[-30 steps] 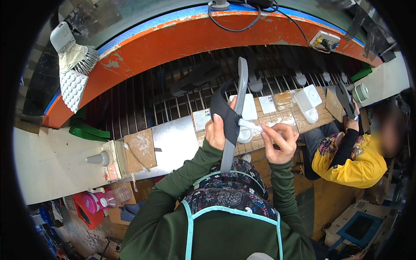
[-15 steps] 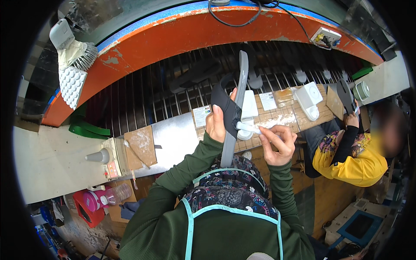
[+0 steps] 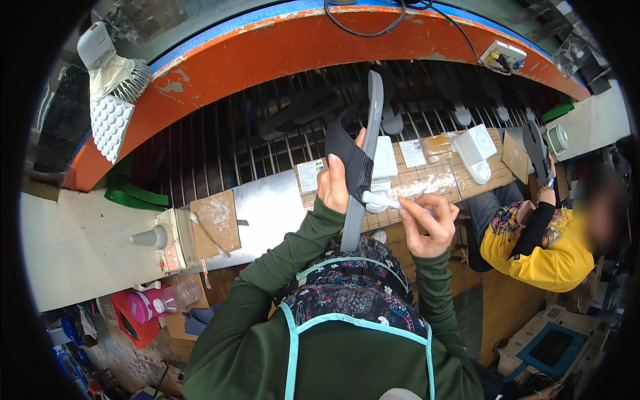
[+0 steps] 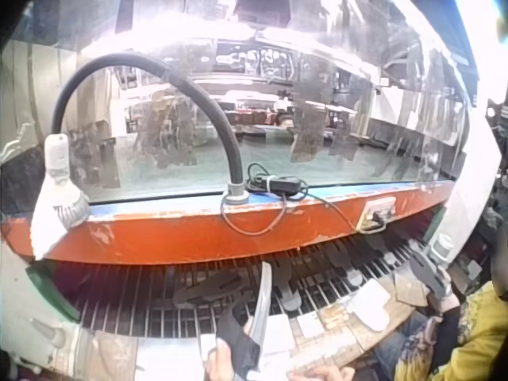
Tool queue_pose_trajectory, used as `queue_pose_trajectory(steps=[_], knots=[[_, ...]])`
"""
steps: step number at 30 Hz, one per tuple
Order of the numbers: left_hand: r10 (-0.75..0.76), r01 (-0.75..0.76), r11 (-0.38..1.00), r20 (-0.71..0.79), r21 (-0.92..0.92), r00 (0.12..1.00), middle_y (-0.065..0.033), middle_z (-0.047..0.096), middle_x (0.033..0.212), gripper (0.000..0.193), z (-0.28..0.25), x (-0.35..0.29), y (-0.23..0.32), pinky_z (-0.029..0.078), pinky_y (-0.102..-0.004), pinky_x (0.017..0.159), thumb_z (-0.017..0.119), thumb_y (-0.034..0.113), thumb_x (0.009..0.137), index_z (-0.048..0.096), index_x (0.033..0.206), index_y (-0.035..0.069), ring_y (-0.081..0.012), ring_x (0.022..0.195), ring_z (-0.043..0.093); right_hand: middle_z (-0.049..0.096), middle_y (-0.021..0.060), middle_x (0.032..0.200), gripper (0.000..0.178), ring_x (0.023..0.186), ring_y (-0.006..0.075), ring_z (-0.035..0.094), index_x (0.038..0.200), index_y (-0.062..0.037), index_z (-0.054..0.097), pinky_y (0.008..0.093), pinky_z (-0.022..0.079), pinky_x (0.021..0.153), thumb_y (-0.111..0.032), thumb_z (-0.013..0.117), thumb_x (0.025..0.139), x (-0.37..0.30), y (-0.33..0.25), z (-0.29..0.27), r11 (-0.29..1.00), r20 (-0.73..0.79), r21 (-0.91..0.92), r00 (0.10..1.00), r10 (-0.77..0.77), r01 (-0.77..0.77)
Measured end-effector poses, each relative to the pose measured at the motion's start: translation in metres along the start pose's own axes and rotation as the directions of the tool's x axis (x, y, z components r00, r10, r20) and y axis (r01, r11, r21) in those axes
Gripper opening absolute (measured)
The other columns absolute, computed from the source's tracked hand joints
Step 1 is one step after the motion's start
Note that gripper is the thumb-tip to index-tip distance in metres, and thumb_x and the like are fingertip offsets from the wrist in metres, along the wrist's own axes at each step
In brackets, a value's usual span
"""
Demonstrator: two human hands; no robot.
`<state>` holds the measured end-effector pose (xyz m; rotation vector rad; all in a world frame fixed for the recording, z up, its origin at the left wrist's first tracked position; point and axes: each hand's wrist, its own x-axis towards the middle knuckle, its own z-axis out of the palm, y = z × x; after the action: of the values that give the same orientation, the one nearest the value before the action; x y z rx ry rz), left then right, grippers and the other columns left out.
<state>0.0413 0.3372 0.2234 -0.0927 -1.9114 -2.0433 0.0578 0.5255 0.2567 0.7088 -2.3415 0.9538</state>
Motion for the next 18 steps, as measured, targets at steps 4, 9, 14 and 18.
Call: queue_pose_trajectory(steps=[4,9,14,18], knots=[[-0.048,0.050,0.997,0.029,-0.065,0.998,-0.0144,0.049,0.132,0.073,-0.001,0.001,0.000,0.036,-0.0255,0.099,0.010,0.052,0.098,0.034,0.141,-0.003,-0.0183,0.116,0.050,0.060,-0.0015,0.082,0.027,0.065,0.0108,0.046,0.094,-0.0180,0.074,0.0306,0.024,0.069,-0.012,0.077,0.067,0.000,-0.003,-0.004,1.000,0.014,-0.019,1.000,-0.019,0.020],[-0.150,0.158,0.883,0.053,-0.441,0.987,-0.0129,0.052,0.128,0.078,0.008,0.000,0.004,0.039,-0.0281,0.098,0.016,0.061,0.095,0.033,0.142,0.001,-0.0191,0.115,0.051,0.059,0.0000,0.086,0.025,0.063,0.0106,0.048,0.093,-0.0164,0.074,0.0290,0.029,0.071,-0.013,0.076,0.068,0.003,0.000,-0.011,0.989,0.125,0.145,0.992,-0.002,-0.016],[-0.260,0.277,0.597,0.145,-0.753,0.955,-0.0112,0.056,0.121,0.083,0.019,-0.006,0.005,0.044,-0.0315,0.094,0.024,0.069,0.090,0.035,0.140,0.004,-0.0191,0.110,0.054,0.059,0.0006,0.085,0.020,0.058,0.0097,0.048,0.091,-0.0150,0.075,0.0279,0.032,0.071,-0.015,0.076,0.071,0.010,0.007,0.006,0.952,-0.053,0.203,0.968,0.245,-0.229],[-0.167,0.447,0.289,0.415,-0.847,0.894,-0.0113,0.055,0.121,0.088,0.000,-0.003,-0.001,0.047,-0.0325,0.091,0.027,0.074,0.086,0.041,0.134,0.002,-0.0182,0.104,0.057,0.059,-0.0006,0.085,0.020,0.055,0.0088,0.046,0.092,-0.0150,0.075,0.0274,0.031,0.070,-0.016,0.075,0.072,-0.002,-0.004,0.002,0.985,0.078,0.160,0.995,0.058,-0.070]])
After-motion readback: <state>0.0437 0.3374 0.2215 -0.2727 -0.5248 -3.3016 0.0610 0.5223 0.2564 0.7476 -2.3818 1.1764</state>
